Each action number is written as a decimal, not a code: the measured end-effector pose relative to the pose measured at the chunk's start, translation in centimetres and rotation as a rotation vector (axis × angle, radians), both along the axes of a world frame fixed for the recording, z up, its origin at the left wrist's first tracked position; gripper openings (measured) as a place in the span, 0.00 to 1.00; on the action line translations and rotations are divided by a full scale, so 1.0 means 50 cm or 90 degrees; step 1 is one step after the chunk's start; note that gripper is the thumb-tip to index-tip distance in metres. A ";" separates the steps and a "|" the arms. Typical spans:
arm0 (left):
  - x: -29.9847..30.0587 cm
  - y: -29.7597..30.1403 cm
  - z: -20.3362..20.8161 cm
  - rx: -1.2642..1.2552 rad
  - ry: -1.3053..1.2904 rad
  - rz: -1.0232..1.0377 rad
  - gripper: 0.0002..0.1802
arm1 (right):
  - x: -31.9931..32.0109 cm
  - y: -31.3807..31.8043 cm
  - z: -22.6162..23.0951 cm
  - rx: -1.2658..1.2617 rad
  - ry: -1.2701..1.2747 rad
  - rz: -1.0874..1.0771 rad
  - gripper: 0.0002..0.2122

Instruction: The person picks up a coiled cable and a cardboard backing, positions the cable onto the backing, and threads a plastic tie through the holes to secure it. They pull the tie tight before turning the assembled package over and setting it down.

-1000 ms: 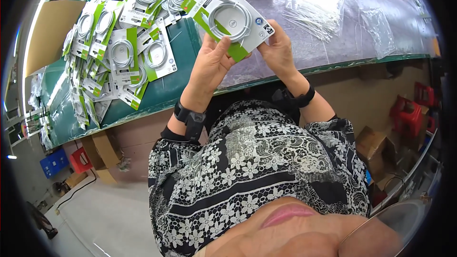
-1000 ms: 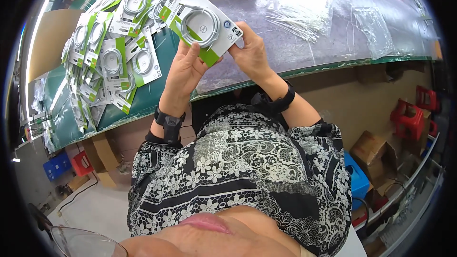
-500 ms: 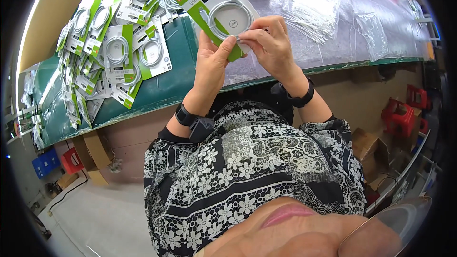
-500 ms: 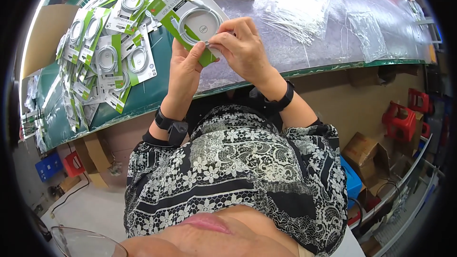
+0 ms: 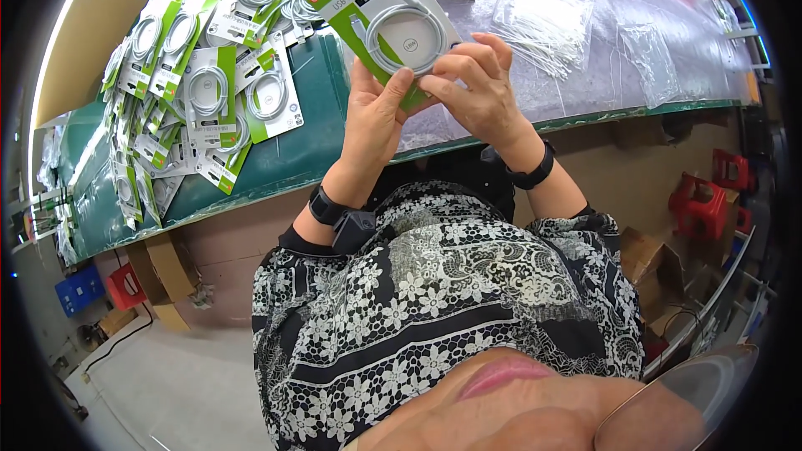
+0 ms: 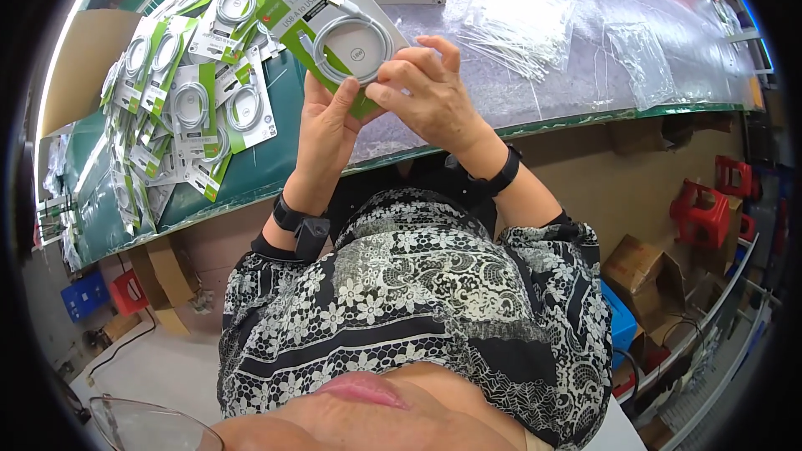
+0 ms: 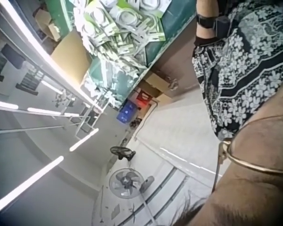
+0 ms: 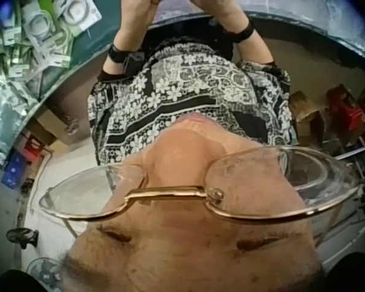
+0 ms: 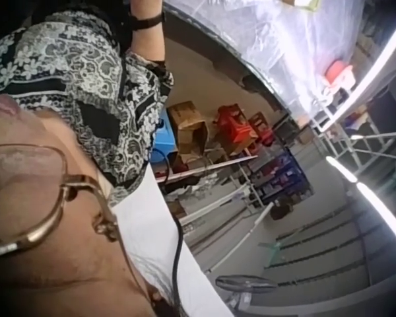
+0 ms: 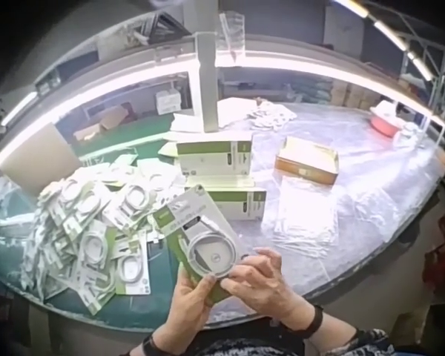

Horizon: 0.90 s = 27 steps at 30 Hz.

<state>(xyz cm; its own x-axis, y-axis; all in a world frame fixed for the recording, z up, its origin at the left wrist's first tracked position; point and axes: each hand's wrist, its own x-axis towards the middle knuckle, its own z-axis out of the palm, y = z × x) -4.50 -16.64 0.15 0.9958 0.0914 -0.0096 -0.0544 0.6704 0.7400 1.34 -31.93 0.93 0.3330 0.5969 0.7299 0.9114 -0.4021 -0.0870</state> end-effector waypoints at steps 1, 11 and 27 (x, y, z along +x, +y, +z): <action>-0.002 0.001 0.001 -0.021 0.009 -0.013 0.24 | -0.002 0.001 -0.001 0.006 -0.002 0.004 0.09; 0.002 -0.001 0.014 -0.092 0.053 -0.042 0.19 | 0.018 -0.016 0.011 0.016 -0.012 0.076 0.11; 0.007 0.008 0.060 0.766 -0.607 0.251 0.21 | -0.011 -0.069 -0.032 0.113 0.034 0.031 0.14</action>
<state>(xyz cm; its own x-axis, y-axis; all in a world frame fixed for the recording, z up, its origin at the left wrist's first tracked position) -4.13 -16.24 3.17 0.5064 -0.1730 0.8448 -0.8118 -0.4259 0.3994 0.79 -35.35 -0.67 0.3478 0.4770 0.8071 0.9217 -0.3316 -0.2013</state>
